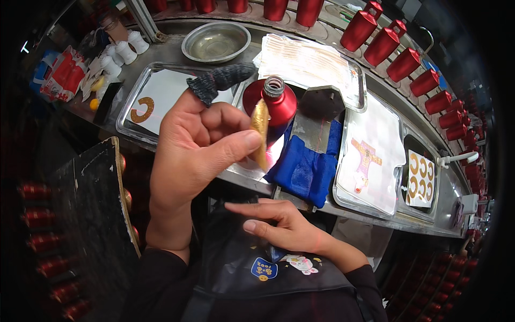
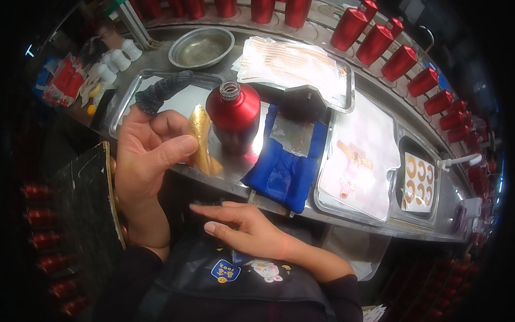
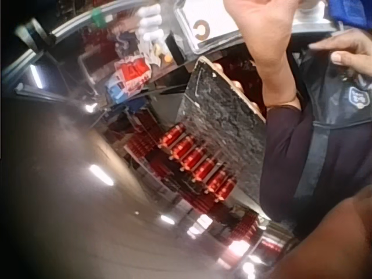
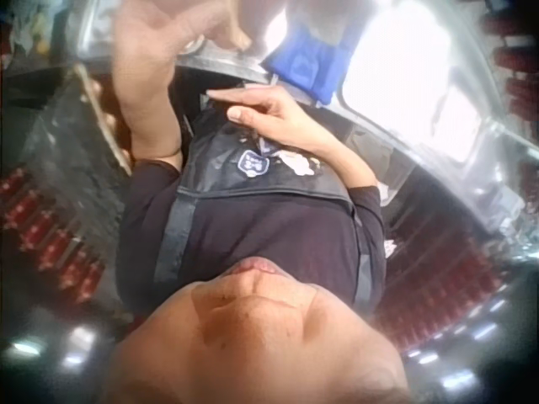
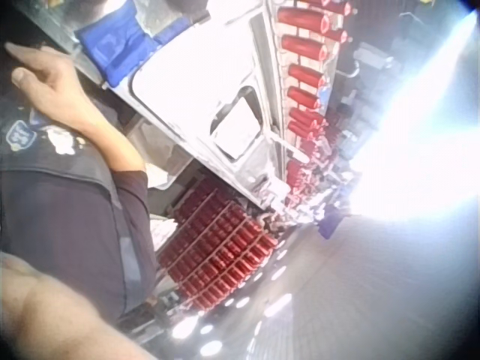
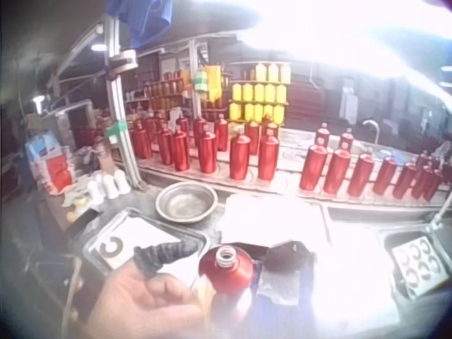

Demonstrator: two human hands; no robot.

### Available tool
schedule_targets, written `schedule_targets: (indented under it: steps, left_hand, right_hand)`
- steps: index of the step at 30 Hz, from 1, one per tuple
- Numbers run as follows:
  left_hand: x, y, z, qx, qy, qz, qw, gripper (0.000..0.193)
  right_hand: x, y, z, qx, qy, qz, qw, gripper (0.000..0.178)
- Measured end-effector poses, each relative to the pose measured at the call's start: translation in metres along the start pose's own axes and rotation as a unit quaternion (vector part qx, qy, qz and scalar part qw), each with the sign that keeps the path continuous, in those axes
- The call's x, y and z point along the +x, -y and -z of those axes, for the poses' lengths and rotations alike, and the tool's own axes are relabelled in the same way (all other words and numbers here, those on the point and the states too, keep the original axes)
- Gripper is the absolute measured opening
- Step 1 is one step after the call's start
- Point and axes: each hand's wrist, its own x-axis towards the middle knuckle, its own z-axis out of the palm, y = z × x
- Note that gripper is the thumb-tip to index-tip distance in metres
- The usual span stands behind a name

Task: The person applies a gold circular sticker to the neck of a red bottle, then wipes the bottle with a blue cloth. They repeat the process with a second red bottle, applying a sticker and wiping the surface.

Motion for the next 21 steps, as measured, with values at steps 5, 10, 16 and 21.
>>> schedule_targets:
  steps: [5, 10, 16, 21]
  left_hand:
    - [-0.008, 0.009, -0.009, -0.023, -0.021, -0.014, 0.999, 0.052]
    - [-0.012, 0.025, -0.002, -0.004, -0.020, 0.005, 1.000, 0.055]
    - [-0.017, 0.034, -0.004, -0.037, -0.031, 0.009, 0.999, 0.053]
    - [-0.007, 0.043, -0.004, 0.030, -0.071, -0.070, 0.995, 0.042]
  right_hand:
    - [-0.005, -0.003, -0.004, 0.308, -0.153, -0.083, 0.935, 0.064]
    - [-0.001, -0.005, 0.006, 0.384, -0.263, 0.008, 0.885, 0.057]
    - [0.020, -0.004, 0.020, 0.385, -0.296, 0.098, 0.869, 0.040]
    - [0.042, 0.006, 0.028, 0.194, -0.430, 0.133, 0.872, 0.045]
